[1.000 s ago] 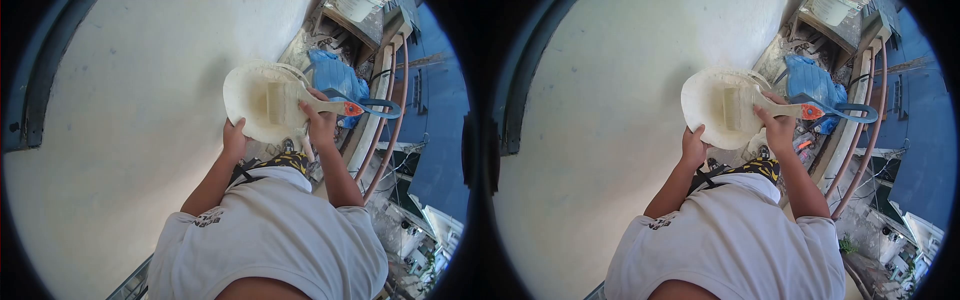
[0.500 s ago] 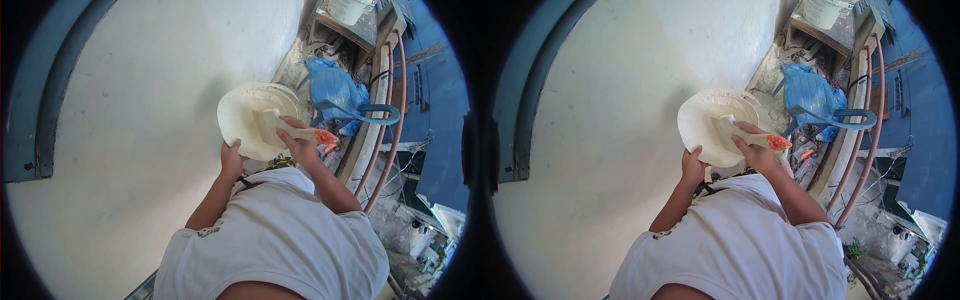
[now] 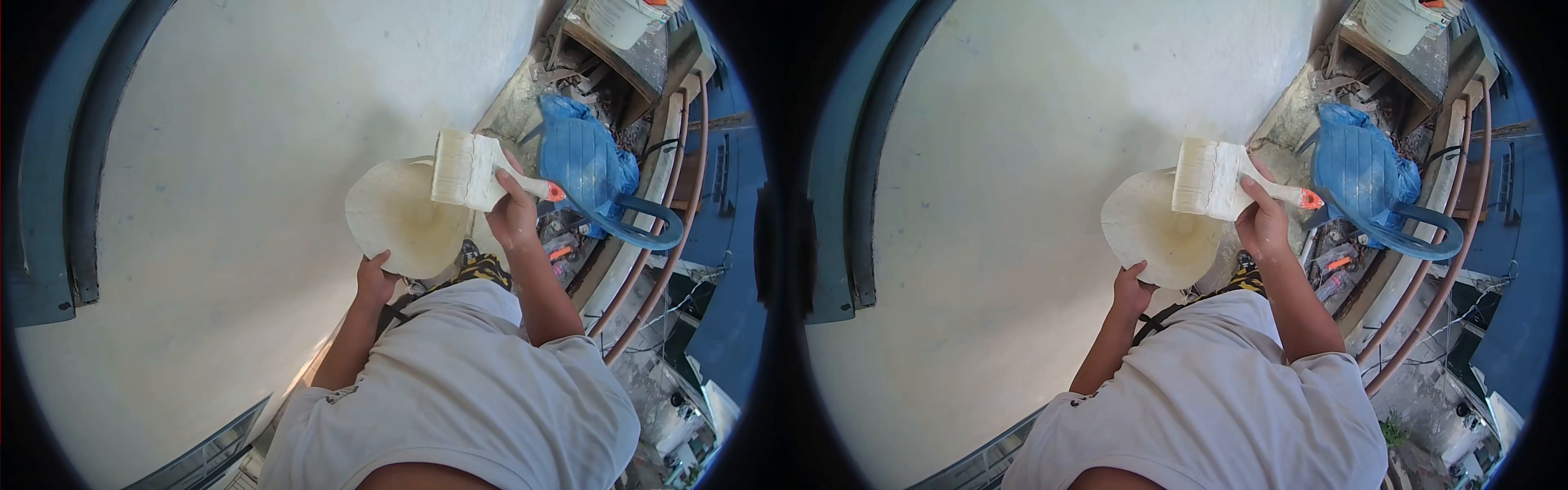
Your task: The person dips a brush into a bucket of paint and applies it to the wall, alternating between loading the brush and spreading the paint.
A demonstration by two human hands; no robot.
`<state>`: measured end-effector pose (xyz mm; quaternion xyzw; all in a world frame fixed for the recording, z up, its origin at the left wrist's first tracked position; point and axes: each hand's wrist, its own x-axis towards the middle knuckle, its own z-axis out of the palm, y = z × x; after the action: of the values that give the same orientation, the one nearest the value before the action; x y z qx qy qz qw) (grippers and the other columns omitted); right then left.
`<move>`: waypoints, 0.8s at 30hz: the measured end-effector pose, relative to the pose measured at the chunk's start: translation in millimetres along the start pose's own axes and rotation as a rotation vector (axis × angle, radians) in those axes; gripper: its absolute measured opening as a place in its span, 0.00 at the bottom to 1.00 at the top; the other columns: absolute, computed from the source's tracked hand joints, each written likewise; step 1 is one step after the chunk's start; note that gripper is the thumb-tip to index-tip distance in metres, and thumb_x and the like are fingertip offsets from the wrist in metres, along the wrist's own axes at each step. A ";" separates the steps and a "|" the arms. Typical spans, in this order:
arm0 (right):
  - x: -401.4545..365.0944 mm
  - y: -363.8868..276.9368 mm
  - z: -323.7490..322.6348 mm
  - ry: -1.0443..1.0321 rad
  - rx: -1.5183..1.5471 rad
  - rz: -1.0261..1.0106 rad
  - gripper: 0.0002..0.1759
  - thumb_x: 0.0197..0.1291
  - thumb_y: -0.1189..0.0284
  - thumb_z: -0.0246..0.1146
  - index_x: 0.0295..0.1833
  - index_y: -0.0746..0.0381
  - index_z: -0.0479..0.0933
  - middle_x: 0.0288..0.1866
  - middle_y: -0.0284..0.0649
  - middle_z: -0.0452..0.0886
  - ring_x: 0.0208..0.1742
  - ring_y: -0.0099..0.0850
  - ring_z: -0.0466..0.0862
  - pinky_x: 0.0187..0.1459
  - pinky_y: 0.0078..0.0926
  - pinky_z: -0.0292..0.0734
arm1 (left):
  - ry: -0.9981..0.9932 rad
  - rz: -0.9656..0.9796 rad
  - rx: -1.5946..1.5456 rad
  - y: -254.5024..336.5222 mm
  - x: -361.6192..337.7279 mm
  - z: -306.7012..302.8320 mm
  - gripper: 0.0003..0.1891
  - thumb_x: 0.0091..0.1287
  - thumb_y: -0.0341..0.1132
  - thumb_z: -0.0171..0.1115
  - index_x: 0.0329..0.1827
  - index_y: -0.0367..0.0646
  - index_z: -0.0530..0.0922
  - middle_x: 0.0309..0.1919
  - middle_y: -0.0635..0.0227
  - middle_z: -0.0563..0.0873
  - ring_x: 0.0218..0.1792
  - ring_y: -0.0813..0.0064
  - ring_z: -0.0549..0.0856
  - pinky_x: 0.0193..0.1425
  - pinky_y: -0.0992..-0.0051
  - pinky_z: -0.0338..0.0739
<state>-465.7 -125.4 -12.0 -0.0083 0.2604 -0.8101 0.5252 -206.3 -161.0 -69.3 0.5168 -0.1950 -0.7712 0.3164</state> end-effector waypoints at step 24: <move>219.8 100.8 -75.4 0.434 -0.275 -0.321 0.29 0.56 0.81 0.59 0.65 0.63 0.62 0.56 0.46 0.73 0.52 0.35 0.78 0.46 0.37 0.80 | 0.310 -0.052 -0.229 -26.4 -49.3 -39.7 0.28 0.60 0.23 0.48 0.66 0.43 0.57 0.60 0.57 0.69 0.61 0.55 0.71 0.62 0.53 0.69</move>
<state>-500.5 -313.7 -177.7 0.0529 0.4693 -0.8226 0.3165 -164.2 -106.8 -68.1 0.5949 -0.0414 -0.7073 0.3796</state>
